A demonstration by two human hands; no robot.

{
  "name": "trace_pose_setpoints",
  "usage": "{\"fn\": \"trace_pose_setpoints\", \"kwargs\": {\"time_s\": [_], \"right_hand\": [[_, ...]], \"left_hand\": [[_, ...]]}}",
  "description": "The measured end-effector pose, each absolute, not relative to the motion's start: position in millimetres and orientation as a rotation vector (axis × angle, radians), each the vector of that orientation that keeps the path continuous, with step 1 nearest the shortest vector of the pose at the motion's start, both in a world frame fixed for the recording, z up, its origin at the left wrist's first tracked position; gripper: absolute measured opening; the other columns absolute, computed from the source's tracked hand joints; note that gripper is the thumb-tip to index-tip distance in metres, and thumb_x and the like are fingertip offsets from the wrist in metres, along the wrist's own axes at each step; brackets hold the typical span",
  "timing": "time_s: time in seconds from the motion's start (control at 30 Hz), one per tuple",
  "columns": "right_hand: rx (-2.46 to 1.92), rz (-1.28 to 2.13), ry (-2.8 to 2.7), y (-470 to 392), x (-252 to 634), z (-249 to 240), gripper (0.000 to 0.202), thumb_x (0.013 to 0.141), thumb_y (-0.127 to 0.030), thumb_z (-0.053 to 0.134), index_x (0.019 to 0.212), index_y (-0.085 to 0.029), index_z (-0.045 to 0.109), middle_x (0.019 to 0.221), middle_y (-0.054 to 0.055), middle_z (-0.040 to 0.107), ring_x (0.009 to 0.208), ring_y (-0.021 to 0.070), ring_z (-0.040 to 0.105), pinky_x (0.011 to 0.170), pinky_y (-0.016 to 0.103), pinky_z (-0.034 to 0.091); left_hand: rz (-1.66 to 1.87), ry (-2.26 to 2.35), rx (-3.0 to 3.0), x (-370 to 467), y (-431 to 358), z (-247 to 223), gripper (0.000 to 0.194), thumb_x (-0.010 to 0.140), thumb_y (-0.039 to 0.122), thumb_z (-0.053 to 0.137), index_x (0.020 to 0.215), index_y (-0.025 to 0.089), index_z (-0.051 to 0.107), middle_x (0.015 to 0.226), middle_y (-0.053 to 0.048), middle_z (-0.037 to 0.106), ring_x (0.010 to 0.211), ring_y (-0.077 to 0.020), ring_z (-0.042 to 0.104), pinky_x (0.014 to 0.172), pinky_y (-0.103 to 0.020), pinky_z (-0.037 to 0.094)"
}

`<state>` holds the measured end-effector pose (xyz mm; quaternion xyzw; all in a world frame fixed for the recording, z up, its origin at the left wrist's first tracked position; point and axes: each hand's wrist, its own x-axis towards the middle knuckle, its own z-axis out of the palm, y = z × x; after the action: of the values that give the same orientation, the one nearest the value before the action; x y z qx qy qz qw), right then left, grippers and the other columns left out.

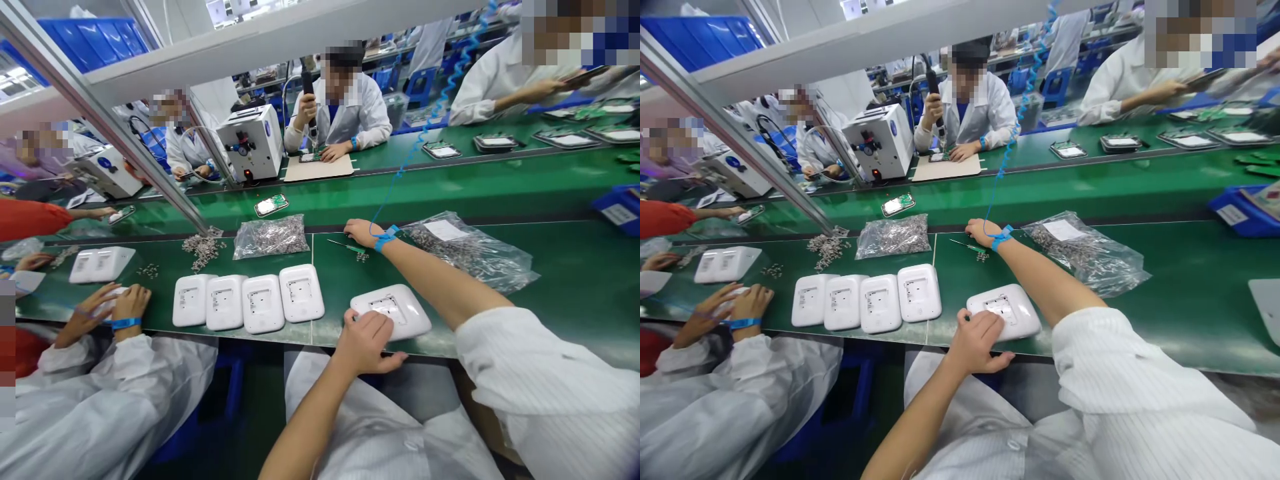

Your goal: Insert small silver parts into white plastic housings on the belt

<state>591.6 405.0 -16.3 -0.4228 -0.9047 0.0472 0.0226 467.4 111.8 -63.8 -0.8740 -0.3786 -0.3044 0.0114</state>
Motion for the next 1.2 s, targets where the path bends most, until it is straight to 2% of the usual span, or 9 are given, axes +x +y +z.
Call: {"fn": "trace_pose_setpoints", "kwargs": {"time_s": [0.2, 0.4, 0.5, 0.6, 0.77, 0.8, 0.9, 0.97, 1.2], "right_hand": [[-1.289, -0.038, -2.901, 385.1, 609.0, -18.3, 0.032, 0.097, -0.006, 0.041, 0.119, -0.008, 0.065, 0.115, 0.022, 0.066, 0.104, 0.0264, 0.063, 0.089, 0.034, 0.043], [-1.299, -0.046, -2.972, 369.2, 650.0, -11.7, 0.020, 0.087, 0.005, 0.054, 0.091, -0.010, 0.067, 0.092, 0.020, 0.069, 0.076, 0.0216, 0.065, 0.072, 0.033, 0.039], [-1.300, -0.015, -2.974, 368.5, 662.5, -6.3, 0.010, 0.088, -0.005, 0.066, 0.085, -0.014, 0.063, 0.087, 0.016, 0.068, 0.071, 0.0191, 0.063, 0.068, 0.033, 0.038], [-1.330, -0.049, -2.901, 362.6, 663.2, 6.6, 0.013, 0.090, -0.017, 0.067, 0.082, -0.018, 0.057, 0.088, 0.013, 0.067, 0.071, 0.0197, 0.061, 0.068, 0.034, 0.038], [-1.290, 0.203, -2.592, 314.3, 652.4, 31.3, 0.007, 0.080, -0.021, 0.066, 0.078, -0.023, 0.059, 0.072, 0.004, 0.065, 0.063, 0.0203, 0.058, 0.065, 0.034, 0.042], [-1.245, 0.286, -2.519, 297.4, 651.8, 34.7, 0.003, 0.080, -0.024, 0.065, 0.082, -0.023, 0.063, 0.074, 0.003, 0.067, 0.063, 0.0203, 0.060, 0.064, 0.034, 0.044], [-1.055, 0.512, -2.395, 242.8, 652.1, 42.2, 0.013, 0.086, -0.027, 0.059, 0.095, -0.023, 0.068, 0.092, 0.005, 0.072, 0.078, 0.0207, 0.067, 0.070, 0.033, 0.050], [-0.886, 0.575, -2.458, 214.3, 651.7, 42.0, 0.008, 0.088, -0.026, 0.060, 0.086, -0.023, 0.066, 0.099, 0.006, 0.072, 0.092, 0.0223, 0.067, 0.083, 0.035, 0.051], [-1.009, 0.422, -2.593, 186.7, 663.1, 22.7, 0.012, 0.092, -0.020, 0.059, 0.084, -0.019, 0.068, 0.104, 0.010, 0.068, 0.101, 0.0262, 0.054, 0.092, 0.042, 0.045]], "left_hand": [[-0.972, -1.186, -2.739, 466.5, 110.6, -59.5, 0.051, 0.094, 0.062, 0.047, 0.102, 0.015, 0.065, 0.096, -0.006, 0.074, 0.093, -0.0194, 0.066, 0.075, -0.040, 0.026], [-0.852, -1.169, -2.783, 465.8, 108.1, -57.9, 0.053, 0.099, 0.062, 0.039, 0.092, 0.018, 0.067, 0.106, -0.005, 0.074, 0.101, -0.0171, 0.065, 0.076, -0.042, 0.029], [-0.809, -1.162, -2.786, 465.0, 107.1, -55.6, 0.053, 0.100, 0.061, 0.036, 0.096, 0.019, 0.069, 0.111, -0.006, 0.074, 0.104, -0.0172, 0.065, 0.077, -0.043, 0.031], [-0.777, -1.166, -2.771, 464.9, 105.7, -55.1, 0.055, 0.101, 0.060, 0.034, 0.097, 0.020, 0.071, 0.113, -0.007, 0.073, 0.107, -0.0180, 0.064, 0.079, -0.044, 0.033], [-0.710, -1.170, -2.749, 464.3, 108.3, -60.5, 0.057, 0.102, 0.061, 0.031, 0.101, 0.021, 0.072, 0.121, -0.008, 0.071, 0.113, -0.0202, 0.061, 0.082, -0.044, 0.035], [-0.715, -1.171, -2.753, 464.3, 108.7, -60.2, 0.057, 0.102, 0.060, 0.031, 0.103, 0.021, 0.072, 0.122, -0.008, 0.071, 0.114, -0.0204, 0.061, 0.083, -0.044, 0.035], [-0.753, -1.209, -2.777, 465.5, 108.1, -55.2, 0.056, 0.103, 0.059, 0.032, 0.112, 0.019, 0.070, 0.124, -0.011, 0.071, 0.115, -0.0230, 0.062, 0.085, -0.043, 0.035], [-0.806, -1.217, -2.802, 466.4, 109.1, -53.5, 0.052, 0.102, 0.057, 0.038, 0.119, 0.018, 0.068, 0.127, -0.012, 0.070, 0.119, -0.0247, 0.061, 0.090, -0.044, 0.035], [-0.974, -1.245, -2.819, 468.2, 114.3, -61.8, 0.041, 0.102, 0.047, 0.044, 0.120, 0.017, 0.065, 0.126, -0.011, 0.071, 0.117, -0.0251, 0.062, 0.099, -0.046, 0.033]]}}
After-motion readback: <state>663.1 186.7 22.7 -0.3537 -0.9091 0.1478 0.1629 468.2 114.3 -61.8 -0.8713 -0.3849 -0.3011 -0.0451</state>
